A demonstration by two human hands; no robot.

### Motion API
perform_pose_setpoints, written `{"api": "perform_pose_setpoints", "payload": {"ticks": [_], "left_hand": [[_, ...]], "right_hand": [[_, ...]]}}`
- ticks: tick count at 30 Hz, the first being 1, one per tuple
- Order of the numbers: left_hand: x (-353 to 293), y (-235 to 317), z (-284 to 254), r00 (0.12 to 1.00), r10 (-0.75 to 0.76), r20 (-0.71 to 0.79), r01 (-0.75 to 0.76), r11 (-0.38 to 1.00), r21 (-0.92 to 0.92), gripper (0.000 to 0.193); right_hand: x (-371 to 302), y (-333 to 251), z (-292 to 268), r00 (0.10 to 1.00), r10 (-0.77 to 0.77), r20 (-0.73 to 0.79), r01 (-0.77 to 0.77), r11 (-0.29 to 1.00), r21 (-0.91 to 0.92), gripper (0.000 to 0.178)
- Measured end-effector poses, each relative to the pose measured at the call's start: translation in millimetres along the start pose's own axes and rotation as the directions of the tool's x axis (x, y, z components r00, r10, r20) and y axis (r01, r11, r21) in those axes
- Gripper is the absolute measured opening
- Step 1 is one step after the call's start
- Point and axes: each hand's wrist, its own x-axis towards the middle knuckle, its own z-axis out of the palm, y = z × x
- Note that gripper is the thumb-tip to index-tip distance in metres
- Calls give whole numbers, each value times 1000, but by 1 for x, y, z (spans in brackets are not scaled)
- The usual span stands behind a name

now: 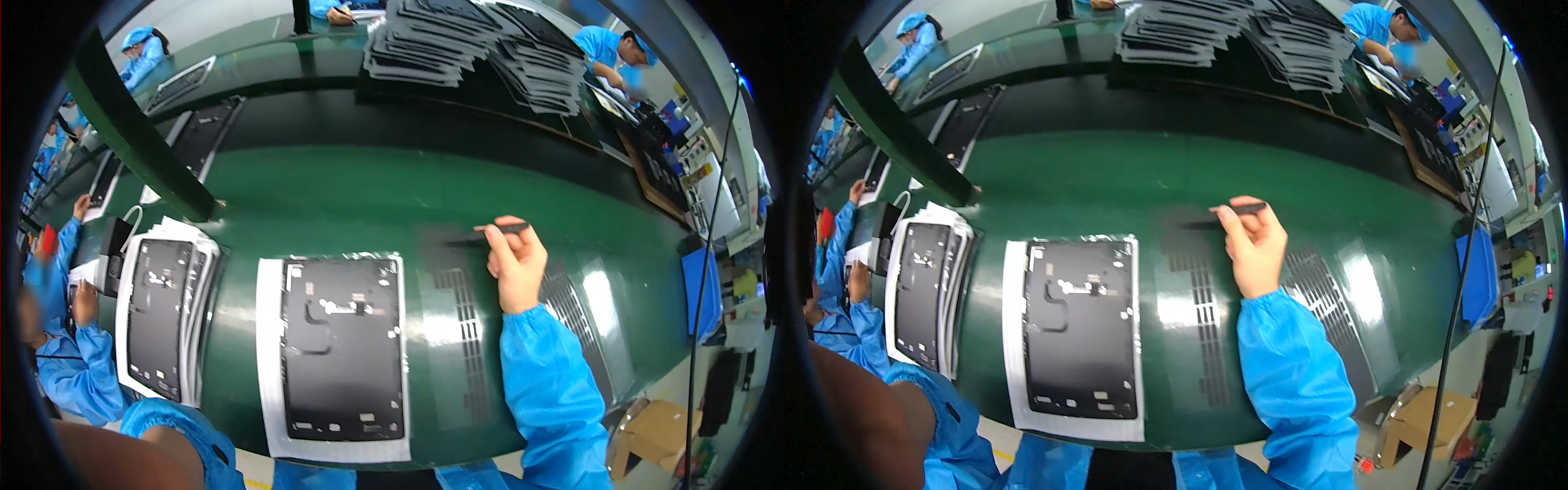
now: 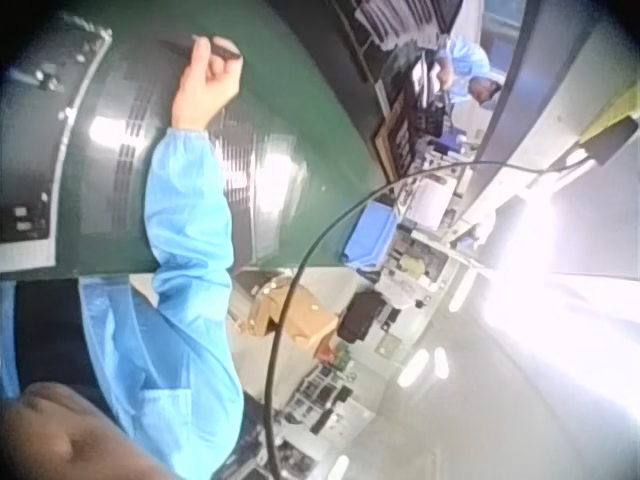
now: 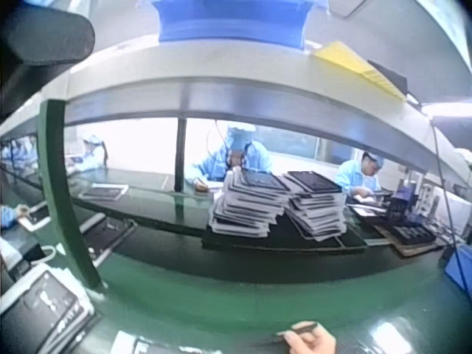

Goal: The worker is seen assembling internal components onto tablet screens using a precision tool on a factory assembly line.

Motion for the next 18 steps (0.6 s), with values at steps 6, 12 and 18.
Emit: {"api": "perform_pose_setpoints", "payload": {"ticks": [6, 12, 18], "left_hand": [[2, -18, 27, 996, -36, 77, 40, 998, -50, 30], [7, -66, 81, 941, 23, 338, -115, 960, 256, 37], [7, -97, 101, 927, -23, 373, -101, 946, 308, 53]], "right_hand": [[7, 6, -12, 969, 59, 239, -36, 994, -100, 16], [1, -12, -12, 923, 90, 373, -36, 988, -150, 16], [3, -12, -16, 916, 111, 386, -43, 983, -180, 15]]}}
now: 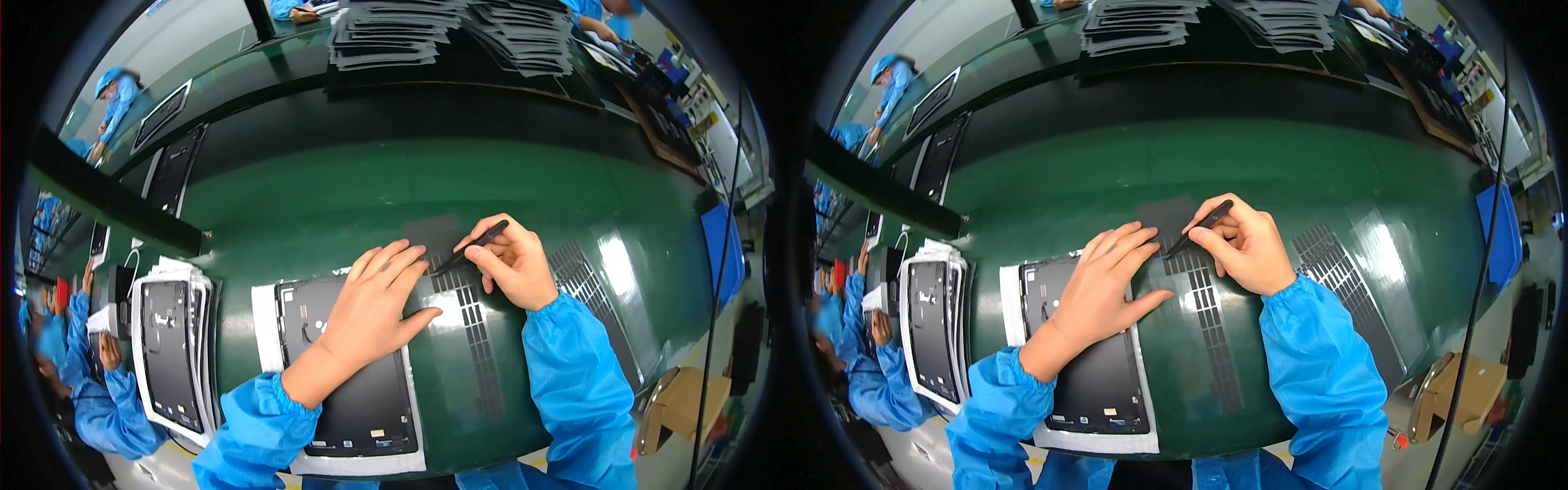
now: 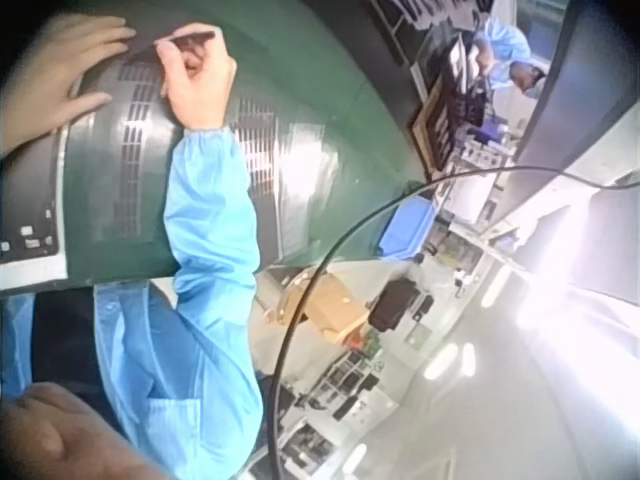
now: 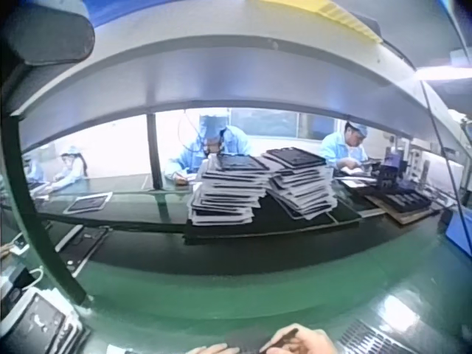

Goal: The worker is seen assembling internal components onto tablet screens using a precision tool on a factory assembly line.

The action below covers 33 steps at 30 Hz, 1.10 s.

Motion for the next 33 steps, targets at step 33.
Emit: {"api": "perform_pose_setpoints", "payload": {"ticks": [33], "left_hand": [[8, 4, -6, 996, -35, 82, 36, 999, -15, 38]], "right_hand": [[0, -2, -10, 997, 67, 48, -67, 998, -4, 15]]}}
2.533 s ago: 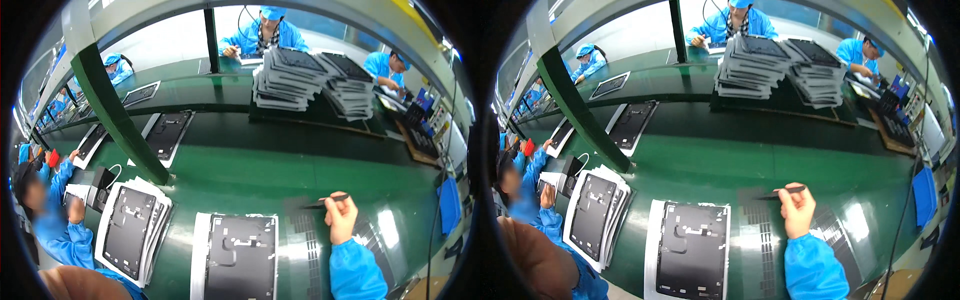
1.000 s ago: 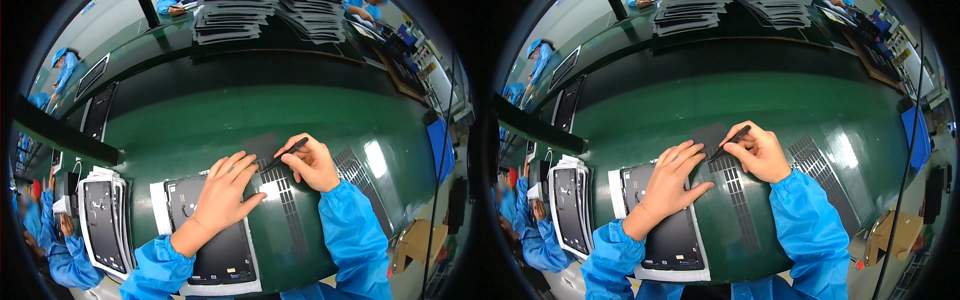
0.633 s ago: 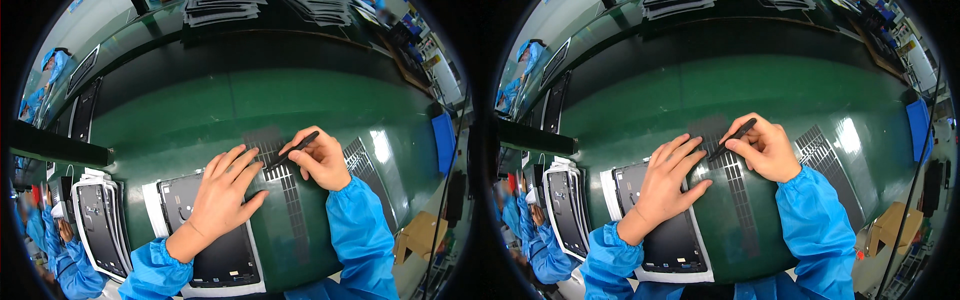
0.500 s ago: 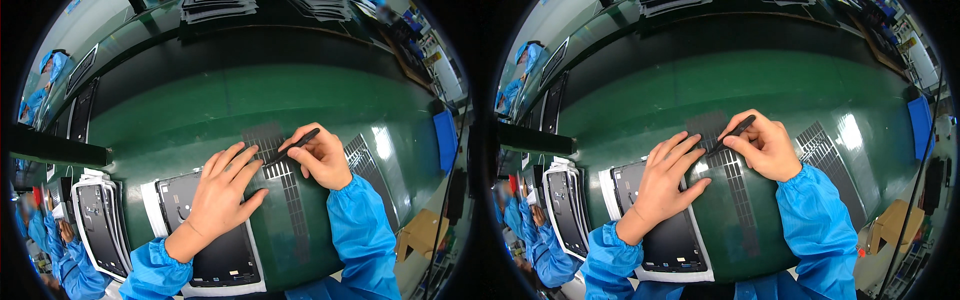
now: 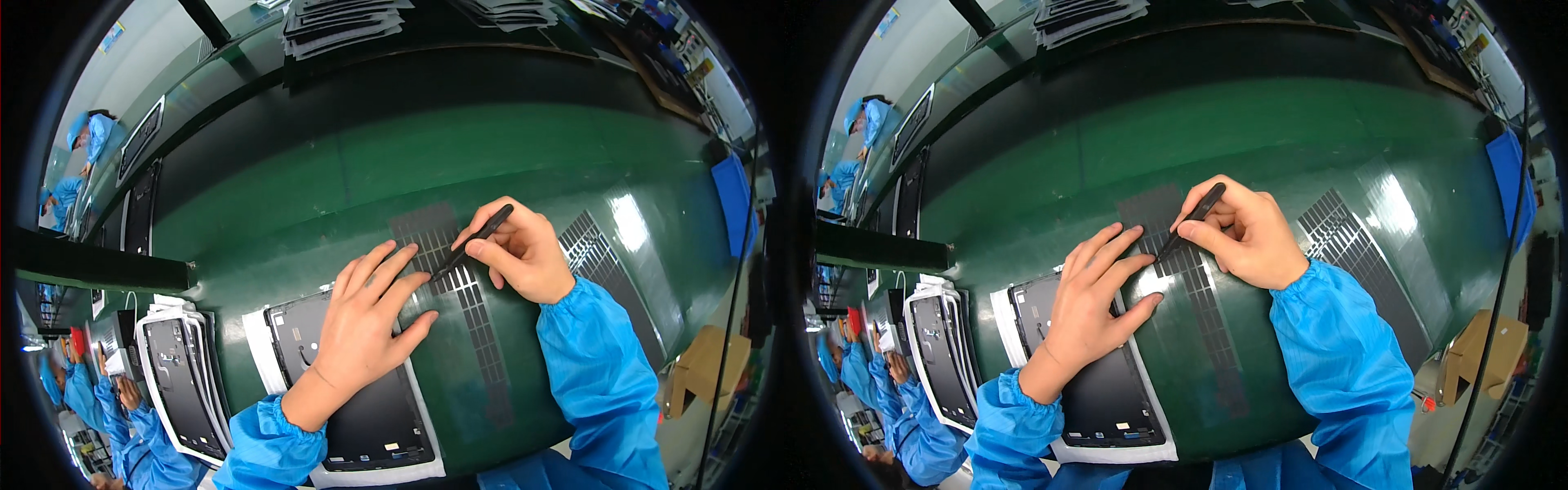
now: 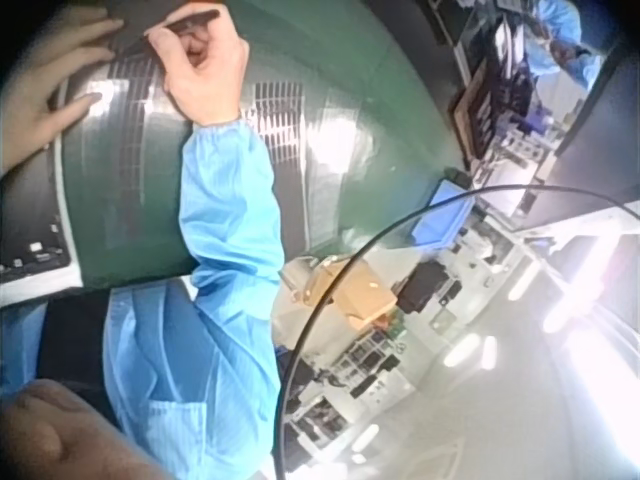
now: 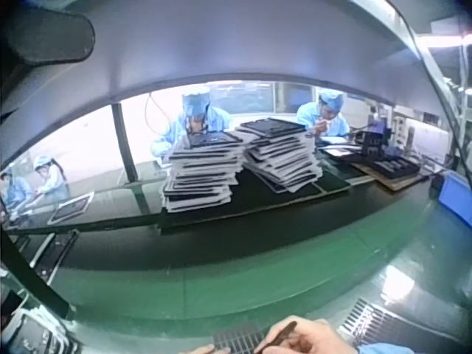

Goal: The worker is seen assembling internal components onto tablet screens using a precision tool on a factory assembly line.

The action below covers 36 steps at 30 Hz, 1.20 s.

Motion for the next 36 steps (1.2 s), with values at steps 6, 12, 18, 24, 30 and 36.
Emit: {"api": "perform_pose_setpoints", "payload": {"ticks": [6, 12, 18, 24, 30, 36], "left_hand": [[-2, -1, 0, 1000, 0, -8, 0, 1000, -2, 38], [-4, -2, 1, 1000, -11, 0, 11, 1000, -27, 38], [-6, -4, 5, 999, 32, -23, -32, 999, 6, 35], [-6, -3, 6, 999, 23, -46, -23, 1000, 11, 35], [-15, -5, -3, 996, 36, -81, -39, 999, -38, 30], [-66, -15, -61, 956, -79, -283, 92, 995, 32, 18]], "right_hand": [[4, 6, 1, 997, -48, 55, 52, 996, -70, 14], [1, -1, 3, 999, 25, -39, -21, 993, 114, 11], [3, 6, -2, 998, -6, 64, 5, 1000, 19, 14], [4, 8, 0, 999, -41, 27, 40, 998, 44, 13], [7, 5, -3, 999, -45, 8, 43, 981, 190, 10], [0, 7, -6, 999, -35, 0, 35, 978, 206, 11]]}}
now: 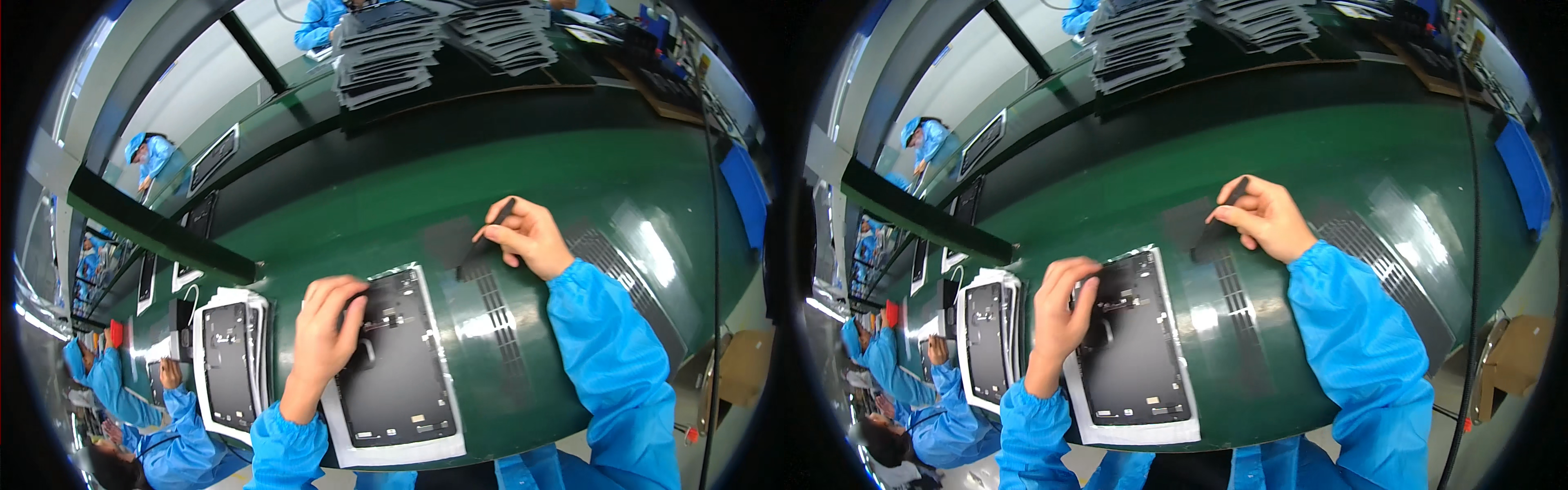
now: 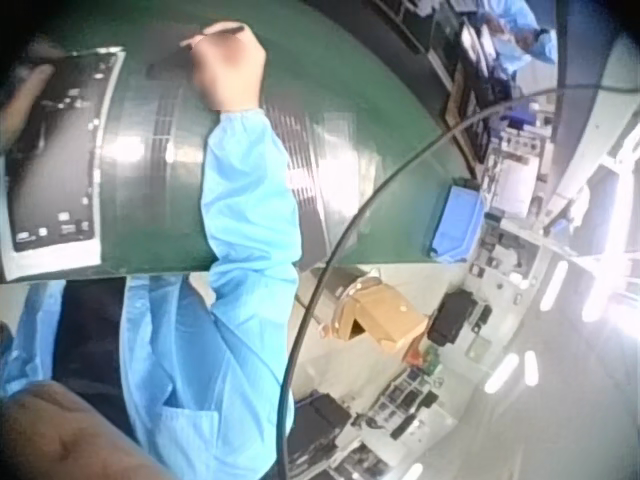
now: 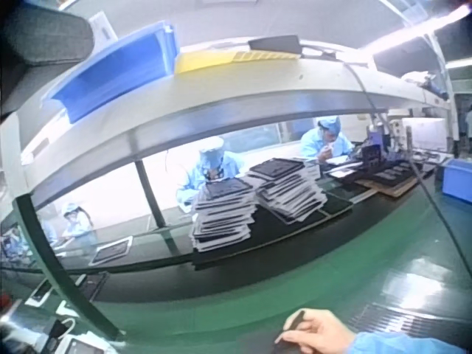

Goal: The worker is seen assembling internal components onto tablet screens using a precision tool on a factory assembly line.

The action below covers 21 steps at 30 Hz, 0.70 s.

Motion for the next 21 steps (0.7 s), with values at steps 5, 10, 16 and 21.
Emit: {"api": "perform_pose_setpoints", "payload": {"ticks": [5, 10, 16, 21], "left_hand": [[-83, -24, -43, 858, -513, 3, 510, 854, 107, 22], [-110, -21, -33, 941, -339, 24, 336, 939, 73, 42], [-112, -4, -29, 953, -298, 47, 299, 954, -7, 36], [-126, 3, -53, 993, -112, 21, 110, 991, 80, 24]], "right_hand": [[3, 1, 2, 1000, -18, -22, 17, 999, -40, 12], [5, 4, 4, 995, -60, -79, 48, 988, -149, 12], [0, 6, 16, 991, -94, -94, 69, 969, -239, 14], [-54, -13, 88, 999, -35, -11, 34, 998, -56, 29]]}}
